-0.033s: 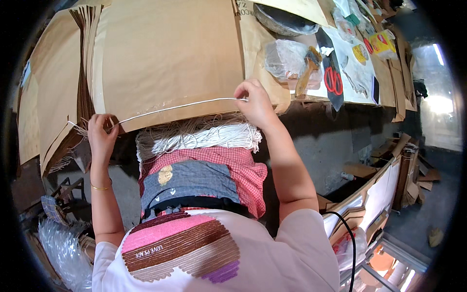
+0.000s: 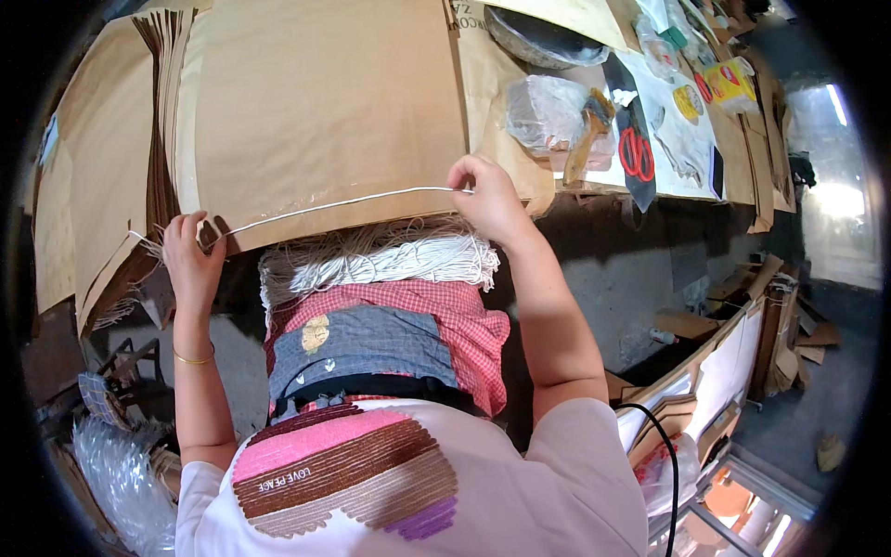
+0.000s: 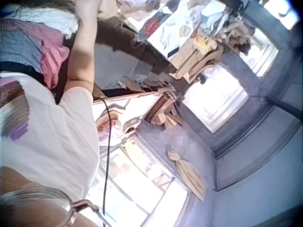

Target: The person repeatedly applies glue to the edge of flat cardboard pieces using a brush, then presses a white string along the glued edge to secure it. They handle each piece one at a time, moving finished pieces aside and continuing the process.

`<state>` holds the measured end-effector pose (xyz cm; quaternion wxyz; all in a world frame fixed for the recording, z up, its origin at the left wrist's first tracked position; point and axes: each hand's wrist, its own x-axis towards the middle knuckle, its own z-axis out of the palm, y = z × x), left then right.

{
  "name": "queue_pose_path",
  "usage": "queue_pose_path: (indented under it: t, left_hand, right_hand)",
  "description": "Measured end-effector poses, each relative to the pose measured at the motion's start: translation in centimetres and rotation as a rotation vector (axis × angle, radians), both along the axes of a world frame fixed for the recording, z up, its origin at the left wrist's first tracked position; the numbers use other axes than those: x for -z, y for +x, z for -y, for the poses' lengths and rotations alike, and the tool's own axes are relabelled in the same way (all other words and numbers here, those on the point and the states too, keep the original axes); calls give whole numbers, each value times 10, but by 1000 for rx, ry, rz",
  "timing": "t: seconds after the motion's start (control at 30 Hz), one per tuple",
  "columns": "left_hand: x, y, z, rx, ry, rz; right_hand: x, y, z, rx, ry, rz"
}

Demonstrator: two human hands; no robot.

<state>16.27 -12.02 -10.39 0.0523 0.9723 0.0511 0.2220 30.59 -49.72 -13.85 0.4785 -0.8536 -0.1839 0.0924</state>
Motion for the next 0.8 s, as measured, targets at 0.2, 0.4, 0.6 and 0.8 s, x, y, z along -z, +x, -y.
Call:
queue_pose_path:
  t: [0.2,0.4,0.6,0.8]
  left_hand:
    - [29,-17,1,242,-120,-24]
    - [12,-12,2,383,-323,-260]
    - [-12,4,-10,336,-561,-431]
    - [20,16,-5,-57,-517,-354]
  right_hand:
    - [-3,-10,-7,98,-109,-10]
    - [-2,-20,-21,-104,-173,721]
    - [-16,-6,-31,-103,25,33]
    - [-6,-4,-48,78,-325,157]
